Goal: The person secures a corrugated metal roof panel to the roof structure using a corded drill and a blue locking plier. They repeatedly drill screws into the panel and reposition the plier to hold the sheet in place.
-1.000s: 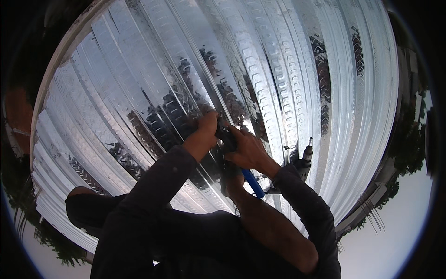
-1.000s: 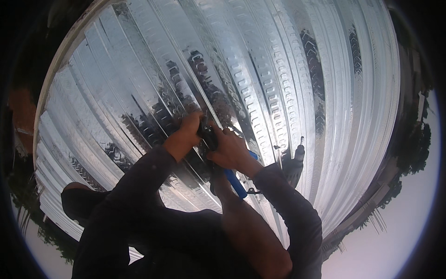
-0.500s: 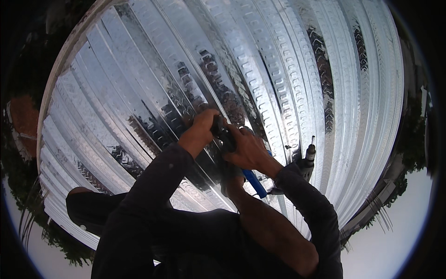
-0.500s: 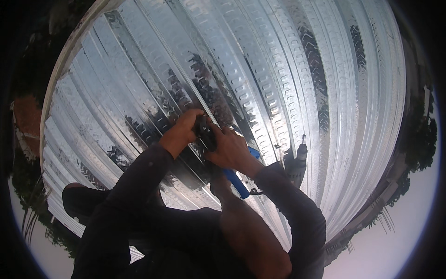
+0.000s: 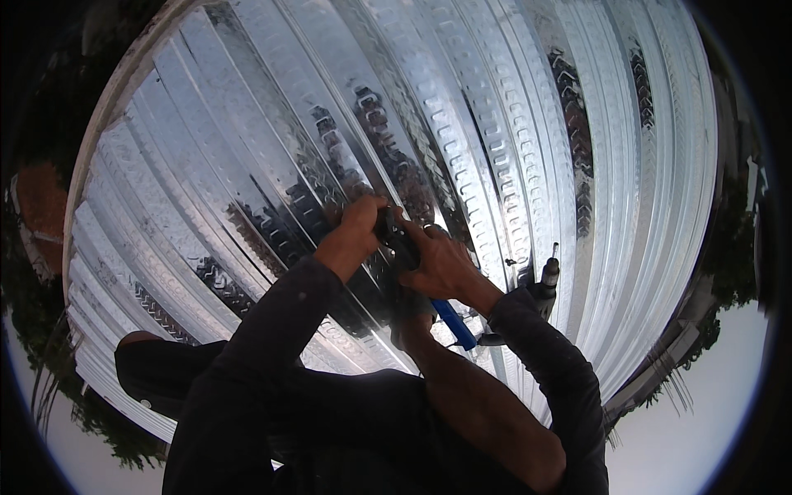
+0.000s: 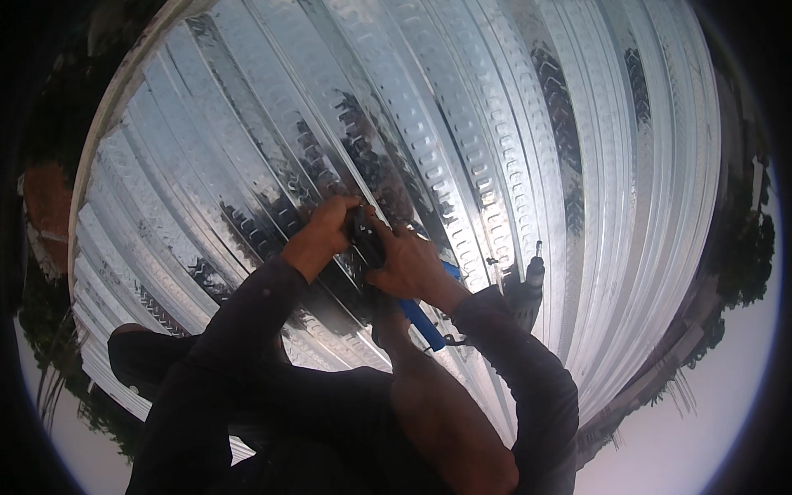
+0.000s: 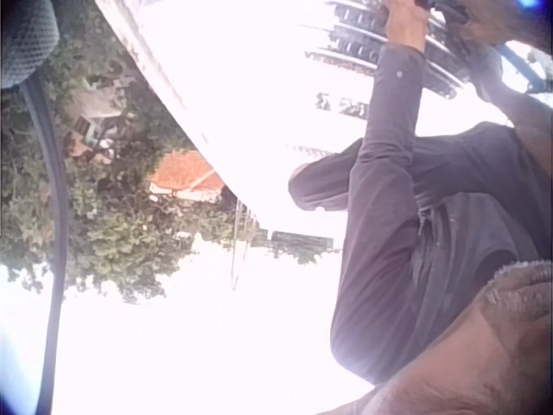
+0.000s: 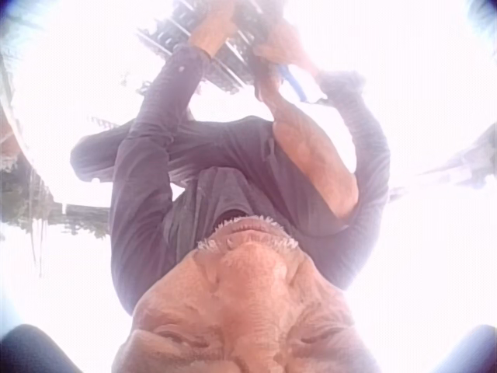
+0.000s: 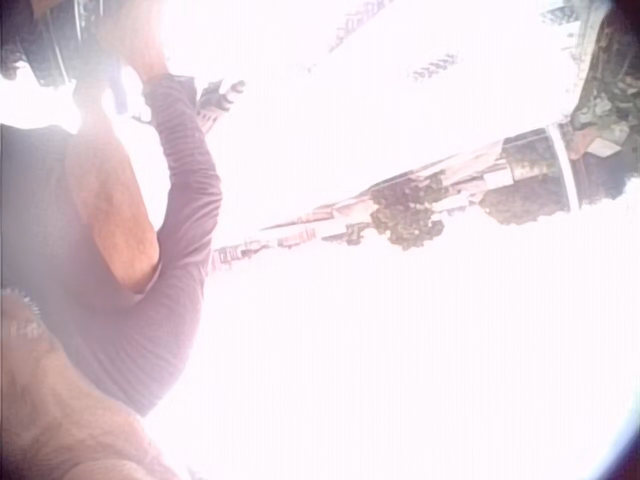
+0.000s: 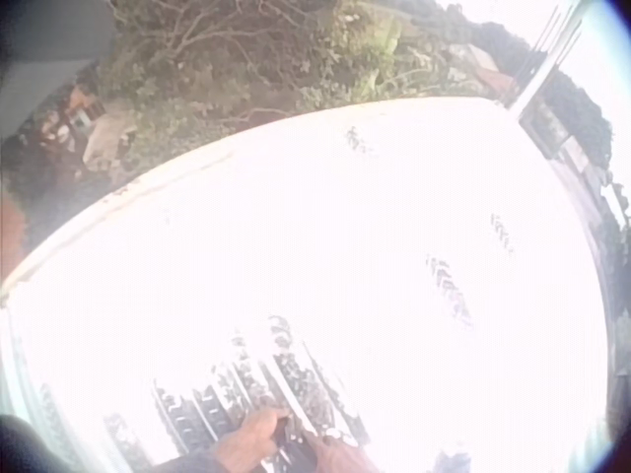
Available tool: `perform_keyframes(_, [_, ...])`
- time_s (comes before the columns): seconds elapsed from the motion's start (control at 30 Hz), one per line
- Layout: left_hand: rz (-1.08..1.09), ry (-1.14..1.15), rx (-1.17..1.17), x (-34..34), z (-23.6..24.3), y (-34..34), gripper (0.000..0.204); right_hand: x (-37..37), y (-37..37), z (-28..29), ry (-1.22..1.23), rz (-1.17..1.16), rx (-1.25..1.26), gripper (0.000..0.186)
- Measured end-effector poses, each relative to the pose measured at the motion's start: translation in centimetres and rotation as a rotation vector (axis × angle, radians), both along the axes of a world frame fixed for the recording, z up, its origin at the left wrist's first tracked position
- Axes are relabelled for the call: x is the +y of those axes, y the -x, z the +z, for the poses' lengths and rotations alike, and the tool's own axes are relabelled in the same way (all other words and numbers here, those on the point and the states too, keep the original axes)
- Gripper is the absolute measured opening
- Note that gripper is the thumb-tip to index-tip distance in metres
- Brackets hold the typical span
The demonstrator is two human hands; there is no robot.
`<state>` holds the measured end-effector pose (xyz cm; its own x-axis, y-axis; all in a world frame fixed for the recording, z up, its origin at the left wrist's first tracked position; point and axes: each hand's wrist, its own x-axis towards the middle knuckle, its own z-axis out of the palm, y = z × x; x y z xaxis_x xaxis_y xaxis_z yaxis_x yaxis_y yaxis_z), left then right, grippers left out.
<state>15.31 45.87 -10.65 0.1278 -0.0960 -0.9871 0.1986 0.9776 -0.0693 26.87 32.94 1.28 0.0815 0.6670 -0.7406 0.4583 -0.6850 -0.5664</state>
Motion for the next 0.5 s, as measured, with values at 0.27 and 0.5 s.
perform_keyframes(0.27, [-0.020, 0.001, 0.023, 0.11, -0.02, 0.05, 0.021, 0.72, 0.04, 0.84, 0.013, 0.005, -0.006, 0.106])
perform_keyframes(0.5, [-0.078, -0.003, 0.006, 0.26, 0.14, 0.26, 0.022, 0.72, 0.10, 0.48, 0.027, -0.014, 0.002, 0.102])
